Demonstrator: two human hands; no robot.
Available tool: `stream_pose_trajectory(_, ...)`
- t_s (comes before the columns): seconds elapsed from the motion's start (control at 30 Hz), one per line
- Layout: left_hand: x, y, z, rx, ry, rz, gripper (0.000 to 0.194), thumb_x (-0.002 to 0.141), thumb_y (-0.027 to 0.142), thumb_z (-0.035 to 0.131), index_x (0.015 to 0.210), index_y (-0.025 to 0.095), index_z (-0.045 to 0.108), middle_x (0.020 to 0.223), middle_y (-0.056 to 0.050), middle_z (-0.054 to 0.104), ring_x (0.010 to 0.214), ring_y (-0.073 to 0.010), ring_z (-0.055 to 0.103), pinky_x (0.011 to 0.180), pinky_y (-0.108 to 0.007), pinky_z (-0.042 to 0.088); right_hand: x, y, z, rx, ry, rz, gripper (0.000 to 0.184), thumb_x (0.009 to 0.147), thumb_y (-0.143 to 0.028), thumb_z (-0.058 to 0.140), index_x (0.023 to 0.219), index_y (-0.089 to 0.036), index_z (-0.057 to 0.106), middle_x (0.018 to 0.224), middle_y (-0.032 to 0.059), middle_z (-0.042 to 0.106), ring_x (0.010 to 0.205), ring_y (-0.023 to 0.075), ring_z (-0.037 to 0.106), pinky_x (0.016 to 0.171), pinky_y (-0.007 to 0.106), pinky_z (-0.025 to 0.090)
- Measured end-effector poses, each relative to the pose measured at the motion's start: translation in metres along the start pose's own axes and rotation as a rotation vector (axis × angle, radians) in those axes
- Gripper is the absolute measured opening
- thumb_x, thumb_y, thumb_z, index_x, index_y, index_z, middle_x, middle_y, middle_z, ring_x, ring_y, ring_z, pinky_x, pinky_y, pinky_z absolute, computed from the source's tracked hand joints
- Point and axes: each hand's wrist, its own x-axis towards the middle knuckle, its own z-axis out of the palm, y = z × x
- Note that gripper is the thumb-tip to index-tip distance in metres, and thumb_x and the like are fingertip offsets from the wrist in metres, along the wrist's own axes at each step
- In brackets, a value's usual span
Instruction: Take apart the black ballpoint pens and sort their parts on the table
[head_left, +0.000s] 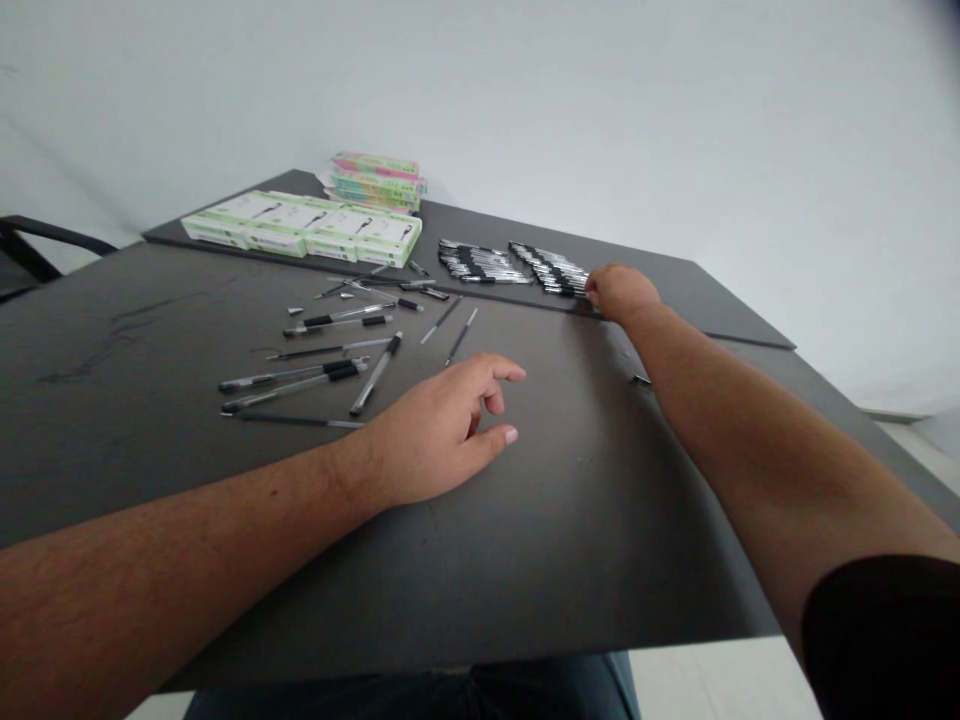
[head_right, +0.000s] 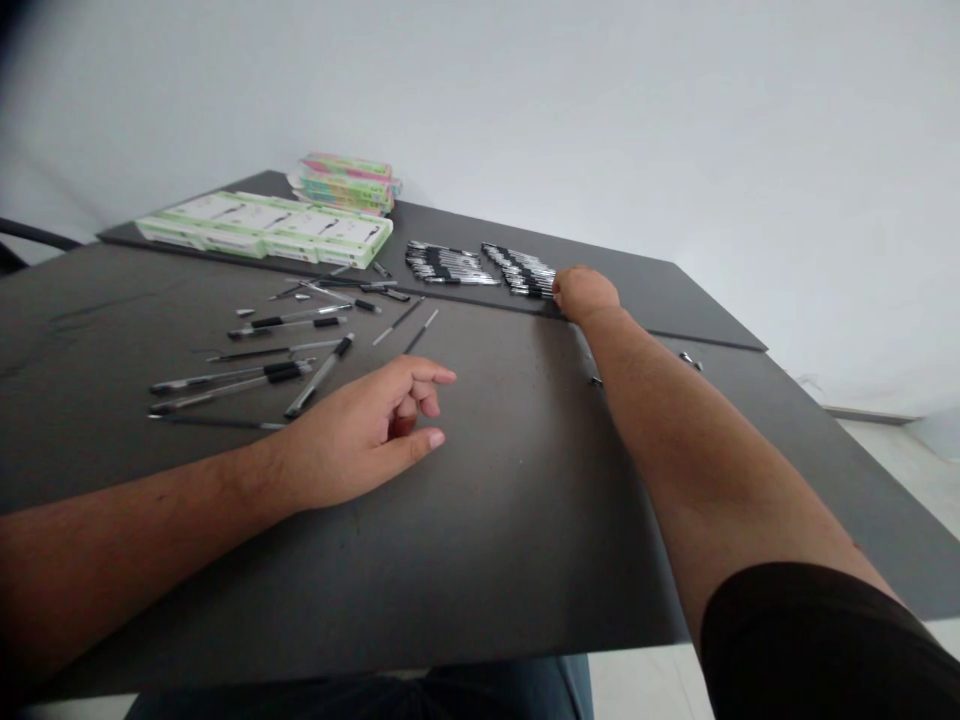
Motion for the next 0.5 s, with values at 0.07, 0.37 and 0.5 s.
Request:
stream_pose_trajectory(0.07, 0.0, 0.0, 0.0, 0.01, -0.002, 0.012, 0.05, 0.097, 0.028, 0.072, 0.145, 0.021, 0.062, 0.107, -0.002, 0.073, 0.069, -0.0149, 0.063, 0.072, -0.035, 0.052, -0.004, -0.001, -0.003, 0.014, 0.029, 0.002, 0.038, 0.11, -0.025, 0.066, 0.139, -0.013, 0.086, 0.145, 0.0265, 0.079, 0.128, 0.0349, 0.076, 0.109, 0.041, 0.055)
stream_pose_trajectory(0.37, 0.001, 0.001, -0.001, 0.045, -0.052, 0.006, 0.033, 0.098, 0.029, 0.07, 0.131, 0.023, 0.07, 0.1, 0.0, 0.077, 0.074, -0.0155, 0.066, 0.074, -0.033, 0.051, -0.066, 0.034, -0.041, 0.139, 0.237, -0.029, 0.03, 0.102, -0.031, 0.07, 0.123, -0.022, 0.09, 0.114, 0.0137, 0.089, 0.109, 0.0336, 0.082, 0.099, 0.046, 0.063)
stream_pose_trajectory(0.5, 0.003, 0.001, -0.001, 0.049, -0.061, -0.021, 0.035, 0.098, 0.032, 0.069, 0.132, 0.023, 0.071, 0.096, 0.0, 0.077, 0.071, -0.0162, 0.066, 0.072, -0.033, 0.05, -0.113, 0.066, -0.06, 0.169, 0.174, 0.036, 0.028, 0.1, -0.037, 0.071, 0.118, -0.025, 0.09, 0.104, 0.0099, 0.089, 0.095, 0.0305, 0.081, 0.09, 0.044, 0.063)
